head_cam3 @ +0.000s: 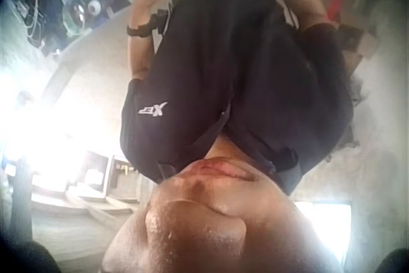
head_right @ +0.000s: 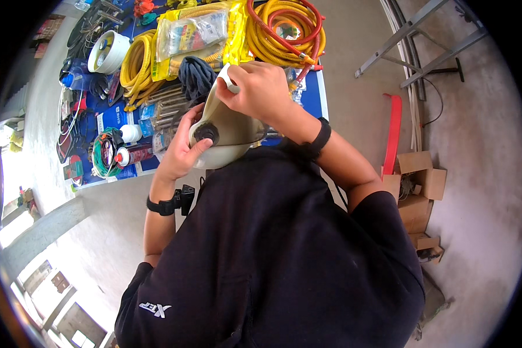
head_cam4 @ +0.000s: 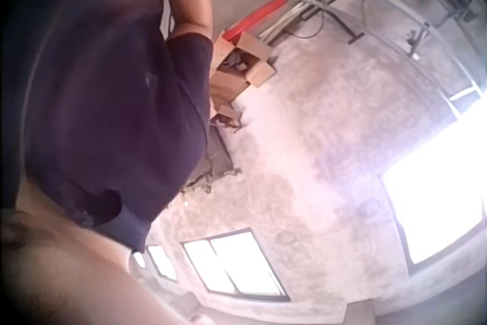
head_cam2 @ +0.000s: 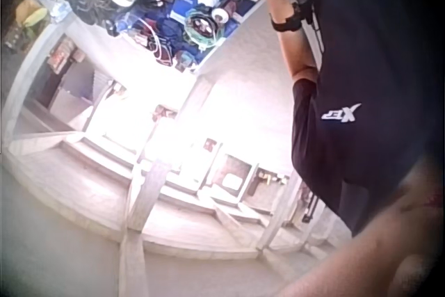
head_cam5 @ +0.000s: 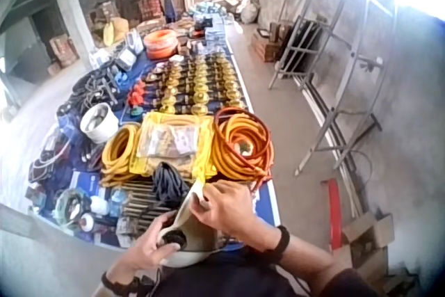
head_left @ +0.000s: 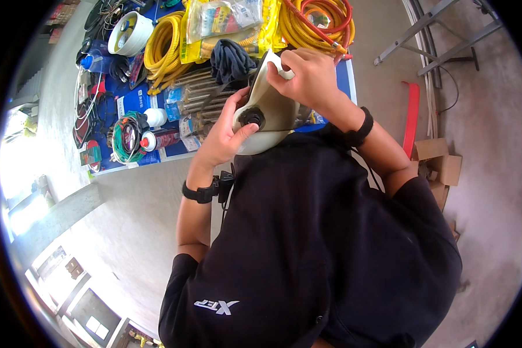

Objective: The person cleans a white safety helmet using a blue cloth. They wipe the exterior shell, then the interior padding and straps, and finally the clear visor. The person also rotates the adjustment knob on the back of the helmet.

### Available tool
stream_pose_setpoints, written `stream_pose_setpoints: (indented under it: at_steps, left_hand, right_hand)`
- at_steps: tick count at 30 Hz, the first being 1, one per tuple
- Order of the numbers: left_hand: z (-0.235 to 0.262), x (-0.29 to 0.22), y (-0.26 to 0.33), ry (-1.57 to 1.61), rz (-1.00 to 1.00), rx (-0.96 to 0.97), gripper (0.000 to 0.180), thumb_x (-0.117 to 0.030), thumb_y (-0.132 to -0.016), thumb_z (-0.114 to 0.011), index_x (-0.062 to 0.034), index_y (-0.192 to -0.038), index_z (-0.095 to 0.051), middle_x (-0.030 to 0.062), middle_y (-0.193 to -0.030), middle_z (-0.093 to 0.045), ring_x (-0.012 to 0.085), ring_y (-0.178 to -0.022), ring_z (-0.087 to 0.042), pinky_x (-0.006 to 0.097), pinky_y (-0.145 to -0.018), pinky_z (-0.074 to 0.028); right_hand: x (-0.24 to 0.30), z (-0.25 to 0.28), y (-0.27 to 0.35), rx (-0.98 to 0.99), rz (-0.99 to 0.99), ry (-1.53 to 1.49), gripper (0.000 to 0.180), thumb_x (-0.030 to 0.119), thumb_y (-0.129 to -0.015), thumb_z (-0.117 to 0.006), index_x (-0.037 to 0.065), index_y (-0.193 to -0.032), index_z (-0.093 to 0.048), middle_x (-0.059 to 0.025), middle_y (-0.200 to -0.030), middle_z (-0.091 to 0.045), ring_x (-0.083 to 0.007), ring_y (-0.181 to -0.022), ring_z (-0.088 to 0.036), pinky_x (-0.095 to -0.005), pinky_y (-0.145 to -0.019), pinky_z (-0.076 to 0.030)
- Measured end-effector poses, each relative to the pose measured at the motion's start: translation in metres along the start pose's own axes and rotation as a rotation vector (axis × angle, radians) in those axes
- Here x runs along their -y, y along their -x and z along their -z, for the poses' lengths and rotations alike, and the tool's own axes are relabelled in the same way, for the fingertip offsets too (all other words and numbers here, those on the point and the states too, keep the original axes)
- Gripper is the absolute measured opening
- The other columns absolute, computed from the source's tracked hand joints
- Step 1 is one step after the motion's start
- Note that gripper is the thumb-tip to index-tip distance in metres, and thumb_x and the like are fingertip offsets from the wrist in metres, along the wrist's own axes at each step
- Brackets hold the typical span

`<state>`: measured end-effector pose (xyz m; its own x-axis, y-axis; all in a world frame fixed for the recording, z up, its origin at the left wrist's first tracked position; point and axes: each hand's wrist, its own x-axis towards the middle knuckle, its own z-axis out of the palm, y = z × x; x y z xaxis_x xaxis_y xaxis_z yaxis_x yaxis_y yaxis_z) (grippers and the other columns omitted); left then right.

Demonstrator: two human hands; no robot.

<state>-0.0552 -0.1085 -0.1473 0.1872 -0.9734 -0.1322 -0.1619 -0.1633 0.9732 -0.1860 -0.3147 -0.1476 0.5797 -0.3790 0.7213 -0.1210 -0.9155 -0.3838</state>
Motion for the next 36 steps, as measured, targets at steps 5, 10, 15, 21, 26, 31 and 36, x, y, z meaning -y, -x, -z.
stream_pose_setpoints:
  at_steps: [5, 10, 15, 21, 26, 31, 36]
  left_hand:
    - [-0.001, 0.0, -0.001, -0.089, -0.059, -0.011, 0.074, -0.019, -0.095, -0.07, 0.0031, -0.155, -0.031, 0.0163, -0.151, -0.044, 0.0229, -0.14, -0.041, 0.034, -0.116, -0.03]
    - [0.002, 0.002, -0.005, -0.133, -0.093, -0.025, 0.073, -0.02, -0.096, -0.07, 0.0033, -0.154, -0.034, 0.0148, -0.15, -0.044, 0.0208, -0.14, -0.041, 0.033, -0.116, -0.03]
    - [-0.005, 0.001, -0.01, -0.058, -0.111, -0.054, 0.068, -0.018, -0.095, -0.07, 0.0018, -0.152, -0.038, 0.0146, -0.139, -0.051, 0.0225, -0.132, -0.047, 0.032, -0.113, -0.033]
    - [-0.002, 0.008, -0.012, 0.163, -0.052, -0.076, 0.065, -0.014, -0.097, -0.068, 0.0031, -0.152, -0.038, 0.0096, -0.135, -0.05, 0.0174, -0.128, -0.049, 0.029, -0.11, -0.035]
    - [0.001, -0.023, -0.007, 0.117, -0.1, -0.137, 0.065, -0.014, -0.096, -0.068, 0.0047, -0.151, -0.038, 0.0104, -0.135, -0.052, 0.018, -0.127, -0.05, 0.03, -0.11, -0.036]
    - [0.002, -0.048, -0.004, -0.001, -0.162, -0.255, 0.064, -0.012, -0.095, -0.071, 0.0054, -0.149, -0.042, 0.0105, -0.133, -0.055, 0.0182, -0.124, -0.053, 0.031, -0.107, -0.04]
    - [0.002, -0.063, -0.003, 0.132, -0.169, -0.381, 0.061, -0.01, -0.096, -0.07, 0.0072, -0.147, -0.044, 0.013, -0.137, -0.056, 0.0172, -0.122, -0.055, 0.031, -0.105, -0.044]
  right_hand:
    - [-0.003, 0.002, -0.001, -0.017, 0.043, 0.018, 0.03, 0.022, -0.076, -0.08, 0.009, -0.066, -0.056, -0.0028, -0.057, -0.058, -0.0217, -0.05, -0.059, -0.0336, -0.046, -0.044]
    - [-0.004, 0.009, -0.001, 0.12, 0.085, 0.001, 0.039, 0.036, -0.076, -0.083, 0.009, -0.069, -0.057, -0.004, -0.061, -0.057, -0.0249, -0.055, -0.06, -0.0355, -0.051, -0.046]
    - [-0.001, 0.024, -0.002, 0.395, 0.17, -0.039, 0.052, 0.054, -0.076, -0.08, 0.008, -0.072, -0.057, -0.0059, -0.072, -0.06, -0.0272, -0.067, -0.063, -0.037, -0.058, -0.047]
    - [0.0, 0.032, -0.009, 0.643, 0.029, -0.053, 0.06, 0.062, -0.069, -0.081, 0.007, -0.076, -0.058, -0.0059, -0.075, -0.062, -0.029, -0.071, -0.065, -0.039, -0.06, -0.049]
    - [0.009, 0.04, -0.03, 0.59, 0.084, -0.031, 0.061, 0.063, -0.067, -0.081, 0.008, -0.08, -0.059, -0.0049, -0.076, -0.061, -0.0286, -0.073, -0.065, -0.0391, -0.062, -0.049]
    - [0.023, 0.057, -0.055, 0.558, 0.149, 0.048, 0.057, 0.056, -0.069, -0.083, 0.009, -0.091, -0.061, -0.0052, -0.089, -0.059, -0.0278, -0.086, -0.064, -0.0385, -0.074, -0.049]
    - [0.036, 0.061, -0.073, 0.407, 0.202, 0.068, 0.059, 0.055, -0.072, -0.08, 0.011, -0.108, -0.063, -0.0074, -0.103, -0.055, -0.0279, -0.103, -0.058, -0.0428, -0.089, -0.044]
